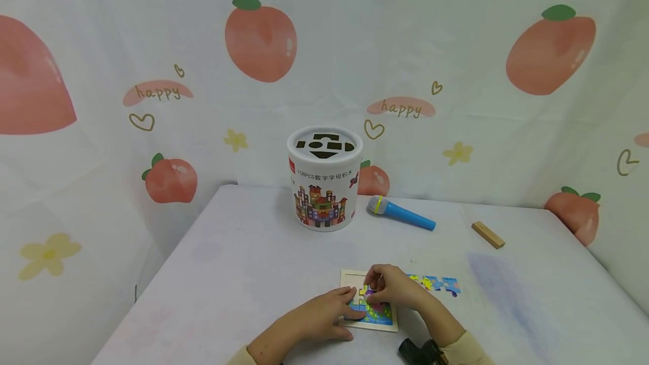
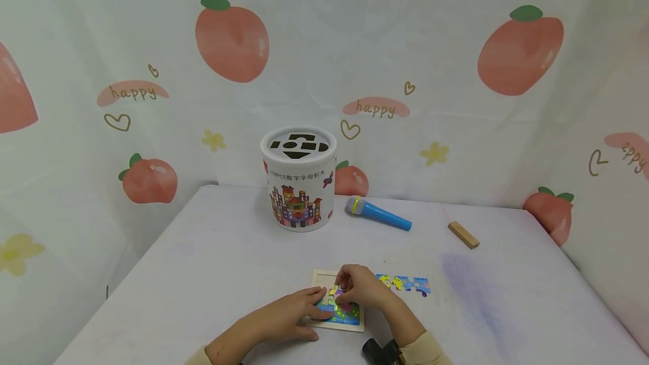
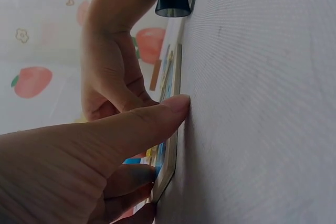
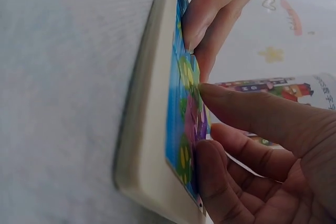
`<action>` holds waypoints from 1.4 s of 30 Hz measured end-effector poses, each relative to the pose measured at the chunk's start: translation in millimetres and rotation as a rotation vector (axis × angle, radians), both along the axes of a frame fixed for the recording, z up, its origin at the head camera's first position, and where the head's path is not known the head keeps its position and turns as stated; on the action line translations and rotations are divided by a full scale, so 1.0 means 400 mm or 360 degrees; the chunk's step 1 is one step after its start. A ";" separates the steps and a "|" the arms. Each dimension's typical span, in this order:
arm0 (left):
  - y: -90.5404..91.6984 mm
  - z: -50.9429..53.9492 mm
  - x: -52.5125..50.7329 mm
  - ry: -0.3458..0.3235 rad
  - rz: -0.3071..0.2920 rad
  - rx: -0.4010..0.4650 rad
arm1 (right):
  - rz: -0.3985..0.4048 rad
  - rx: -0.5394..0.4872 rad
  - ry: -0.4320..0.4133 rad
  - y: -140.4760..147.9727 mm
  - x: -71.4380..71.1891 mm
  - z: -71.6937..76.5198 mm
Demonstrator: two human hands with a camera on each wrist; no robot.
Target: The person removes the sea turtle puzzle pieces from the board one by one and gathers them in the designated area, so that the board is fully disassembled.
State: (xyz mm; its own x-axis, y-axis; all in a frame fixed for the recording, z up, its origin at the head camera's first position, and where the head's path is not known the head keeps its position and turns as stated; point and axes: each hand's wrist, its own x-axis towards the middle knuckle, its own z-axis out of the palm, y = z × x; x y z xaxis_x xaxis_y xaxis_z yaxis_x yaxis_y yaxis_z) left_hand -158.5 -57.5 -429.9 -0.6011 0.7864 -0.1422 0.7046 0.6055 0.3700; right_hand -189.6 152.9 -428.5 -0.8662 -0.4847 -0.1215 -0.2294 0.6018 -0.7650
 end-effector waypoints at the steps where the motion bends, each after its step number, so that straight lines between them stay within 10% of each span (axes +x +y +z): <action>1: 0.000 0.000 0.000 -0.0006 0.0001 -0.0001 | -0.0005 -0.0003 -0.0004 0.000 0.000 0.001; 42: -0.001 -0.002 0.002 0.0011 0.0007 0.0010 | -0.0053 -0.0320 -0.0230 0.071 -0.003 0.001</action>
State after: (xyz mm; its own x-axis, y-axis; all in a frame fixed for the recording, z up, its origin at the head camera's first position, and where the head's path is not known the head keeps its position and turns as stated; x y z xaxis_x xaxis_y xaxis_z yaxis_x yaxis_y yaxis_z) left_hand -157.7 -57.8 -430.8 -0.6056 0.7846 -0.1329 0.7045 0.6062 0.3690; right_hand -190.9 181.2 -428.3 -0.8626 -0.4833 -0.1494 -0.0916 0.4397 -0.8935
